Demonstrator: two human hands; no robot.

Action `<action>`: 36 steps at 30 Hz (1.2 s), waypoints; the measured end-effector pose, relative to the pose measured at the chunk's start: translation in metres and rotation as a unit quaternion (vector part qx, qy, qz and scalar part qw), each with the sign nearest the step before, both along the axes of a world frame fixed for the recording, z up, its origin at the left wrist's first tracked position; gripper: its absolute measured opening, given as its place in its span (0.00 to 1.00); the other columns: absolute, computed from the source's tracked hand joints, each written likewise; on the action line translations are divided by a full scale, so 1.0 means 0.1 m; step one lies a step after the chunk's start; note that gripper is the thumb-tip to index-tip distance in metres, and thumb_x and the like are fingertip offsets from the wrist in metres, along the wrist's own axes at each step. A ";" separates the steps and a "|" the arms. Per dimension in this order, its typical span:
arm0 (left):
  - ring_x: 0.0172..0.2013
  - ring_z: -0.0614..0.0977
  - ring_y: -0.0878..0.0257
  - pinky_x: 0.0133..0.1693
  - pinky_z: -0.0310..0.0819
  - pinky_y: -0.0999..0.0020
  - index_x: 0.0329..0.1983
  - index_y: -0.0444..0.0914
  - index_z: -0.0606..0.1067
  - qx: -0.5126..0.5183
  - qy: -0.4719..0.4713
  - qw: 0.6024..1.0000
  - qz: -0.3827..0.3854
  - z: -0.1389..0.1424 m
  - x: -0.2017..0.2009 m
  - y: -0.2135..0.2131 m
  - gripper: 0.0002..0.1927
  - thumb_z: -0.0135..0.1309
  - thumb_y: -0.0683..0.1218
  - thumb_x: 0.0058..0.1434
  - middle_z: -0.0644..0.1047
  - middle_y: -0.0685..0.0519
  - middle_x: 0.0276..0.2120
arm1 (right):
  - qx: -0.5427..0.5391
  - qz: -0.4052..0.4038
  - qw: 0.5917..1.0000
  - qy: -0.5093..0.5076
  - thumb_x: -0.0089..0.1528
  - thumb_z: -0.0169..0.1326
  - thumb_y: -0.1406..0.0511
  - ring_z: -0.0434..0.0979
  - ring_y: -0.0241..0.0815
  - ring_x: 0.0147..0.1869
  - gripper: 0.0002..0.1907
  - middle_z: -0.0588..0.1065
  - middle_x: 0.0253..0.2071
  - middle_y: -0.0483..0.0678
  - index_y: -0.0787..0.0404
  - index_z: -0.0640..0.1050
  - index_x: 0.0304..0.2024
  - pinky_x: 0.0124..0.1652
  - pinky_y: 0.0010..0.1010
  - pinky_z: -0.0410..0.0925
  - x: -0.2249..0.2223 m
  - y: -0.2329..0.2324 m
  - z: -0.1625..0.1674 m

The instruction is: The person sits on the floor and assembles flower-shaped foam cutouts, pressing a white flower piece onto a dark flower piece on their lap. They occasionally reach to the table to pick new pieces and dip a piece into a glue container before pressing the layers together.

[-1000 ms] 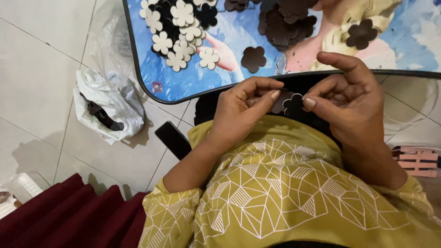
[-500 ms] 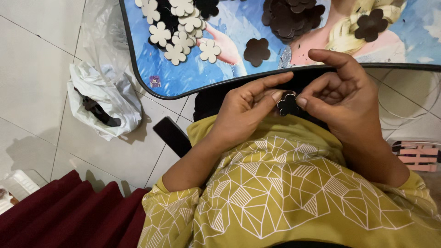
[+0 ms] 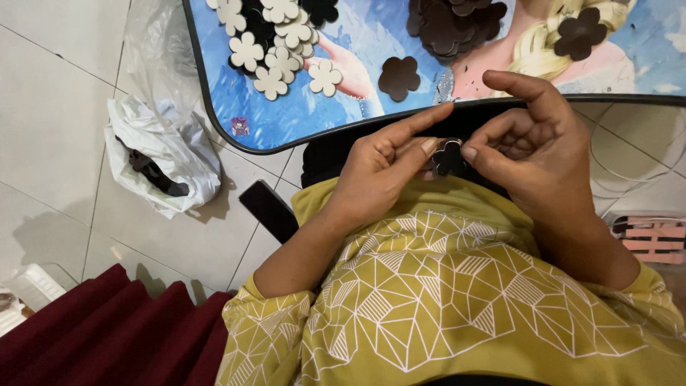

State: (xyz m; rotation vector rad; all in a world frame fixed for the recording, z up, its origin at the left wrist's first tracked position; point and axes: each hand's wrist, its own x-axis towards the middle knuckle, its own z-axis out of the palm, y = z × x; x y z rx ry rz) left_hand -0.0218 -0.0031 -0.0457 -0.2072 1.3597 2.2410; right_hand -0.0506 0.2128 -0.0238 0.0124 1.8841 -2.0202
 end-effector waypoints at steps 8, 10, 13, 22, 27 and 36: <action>0.49 0.80 0.72 0.49 0.79 0.75 0.75 0.39 0.66 0.023 0.000 1.000 0.016 -0.10 0.02 0.02 0.22 0.45 0.44 0.79 0.80 0.56 0.51 | 0.004 0.007 1.000 0.013 0.64 0.60 0.79 0.79 0.30 0.43 0.36 0.77 0.38 0.48 0.69 0.65 0.73 0.50 0.20 0.72 0.02 0.01 -0.07; 0.49 0.80 0.72 0.49 0.79 0.75 0.75 0.39 0.66 0.020 0.010 1.000 0.019 -0.11 0.03 0.02 0.22 0.46 0.44 0.79 0.80 0.57 0.50 | 0.013 0.007 1.000 0.014 0.64 0.61 0.79 0.79 0.30 0.43 0.36 0.77 0.38 0.48 0.69 0.65 0.73 0.50 0.19 0.72 0.03 0.01 -0.07; 0.45 0.80 0.73 0.46 0.78 0.76 0.76 0.38 0.66 -0.004 0.018 1.000 0.019 -0.11 0.03 0.01 0.24 0.48 0.45 0.79 0.81 0.56 0.46 | 0.025 0.012 0.999 0.022 0.64 0.61 0.79 0.79 0.30 0.43 0.36 0.77 0.38 0.49 0.69 0.65 0.73 0.49 0.19 0.72 0.02 0.01 -0.08; 0.44 0.81 0.73 0.48 0.77 0.77 0.74 0.34 0.66 0.016 -0.008 0.999 0.051 -0.12 0.06 0.07 0.33 0.61 0.36 0.66 0.80 0.55 0.41 | 0.026 0.021 0.999 0.028 0.63 0.60 0.79 0.79 0.31 0.45 0.36 0.77 0.39 0.49 0.69 0.64 0.73 0.50 0.20 0.73 0.02 0.01 -0.12; 0.45 0.82 0.72 0.50 0.78 0.76 0.73 0.33 0.66 0.006 0.001 0.998 0.068 -0.12 0.06 0.08 0.32 0.60 0.33 0.66 0.81 0.54 0.42 | 0.011 0.022 0.999 0.030 0.64 0.60 0.79 0.78 0.30 0.44 0.35 0.77 0.40 0.50 0.69 0.64 0.73 0.49 0.20 0.72 0.04 0.03 -0.17; 0.47 0.83 0.68 0.52 0.79 0.73 0.73 0.32 0.65 0.008 0.018 0.996 0.091 -0.09 0.05 0.07 0.31 0.57 0.33 0.68 0.82 0.49 0.45 | -0.029 0.016 0.999 -0.003 0.66 0.57 0.78 0.79 0.33 0.49 0.35 0.78 0.45 0.52 0.68 0.63 0.74 0.53 0.23 0.73 0.00 0.08 -0.11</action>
